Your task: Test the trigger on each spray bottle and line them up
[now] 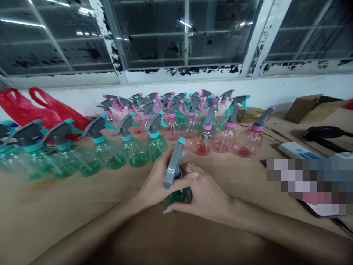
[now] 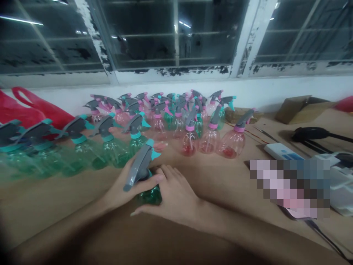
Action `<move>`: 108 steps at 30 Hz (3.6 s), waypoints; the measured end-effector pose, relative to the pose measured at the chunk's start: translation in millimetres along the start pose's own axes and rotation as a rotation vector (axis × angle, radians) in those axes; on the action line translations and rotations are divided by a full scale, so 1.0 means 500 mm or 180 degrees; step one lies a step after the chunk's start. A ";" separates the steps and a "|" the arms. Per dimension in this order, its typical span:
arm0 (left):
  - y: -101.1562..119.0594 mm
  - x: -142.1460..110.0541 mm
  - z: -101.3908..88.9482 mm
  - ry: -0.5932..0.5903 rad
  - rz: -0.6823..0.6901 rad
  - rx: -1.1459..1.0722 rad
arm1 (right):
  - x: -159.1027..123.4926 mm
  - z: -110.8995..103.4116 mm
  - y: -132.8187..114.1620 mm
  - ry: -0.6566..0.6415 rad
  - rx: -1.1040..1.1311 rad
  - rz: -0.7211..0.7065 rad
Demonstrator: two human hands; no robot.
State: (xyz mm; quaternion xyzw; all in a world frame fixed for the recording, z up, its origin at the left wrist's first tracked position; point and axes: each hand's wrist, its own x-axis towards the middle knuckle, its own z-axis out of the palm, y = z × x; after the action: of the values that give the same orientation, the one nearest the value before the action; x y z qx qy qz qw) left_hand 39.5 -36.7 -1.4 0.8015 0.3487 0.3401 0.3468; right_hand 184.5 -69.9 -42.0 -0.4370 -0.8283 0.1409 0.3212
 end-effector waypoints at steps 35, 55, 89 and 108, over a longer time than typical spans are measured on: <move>-0.033 0.037 -0.032 0.0145 -0.0063 0.0268 | -0.070 0.001 0.203 -0.0542 -0.0471 0.0171; -0.029 0.039 -0.033 -0.0043 -0.0085 -0.0108 | -0.077 -0.001 0.214 -0.0652 -0.0548 0.0218; -0.017 0.033 -0.035 0.0170 0.0284 0.0032 | -0.077 0.000 0.216 -0.0661 -0.0550 0.0211; -0.033 0.031 -0.026 0.0287 -0.0003 0.0217 | -0.072 -0.005 0.209 -0.0573 -0.0352 0.0218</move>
State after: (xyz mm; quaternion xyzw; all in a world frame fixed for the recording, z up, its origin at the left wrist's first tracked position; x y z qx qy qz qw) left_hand 32.1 -11.6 -2.6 0.7966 0.3758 0.3636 0.3034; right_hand 267.0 -39.0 -108.7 -0.4677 -0.8449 0.1445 0.2158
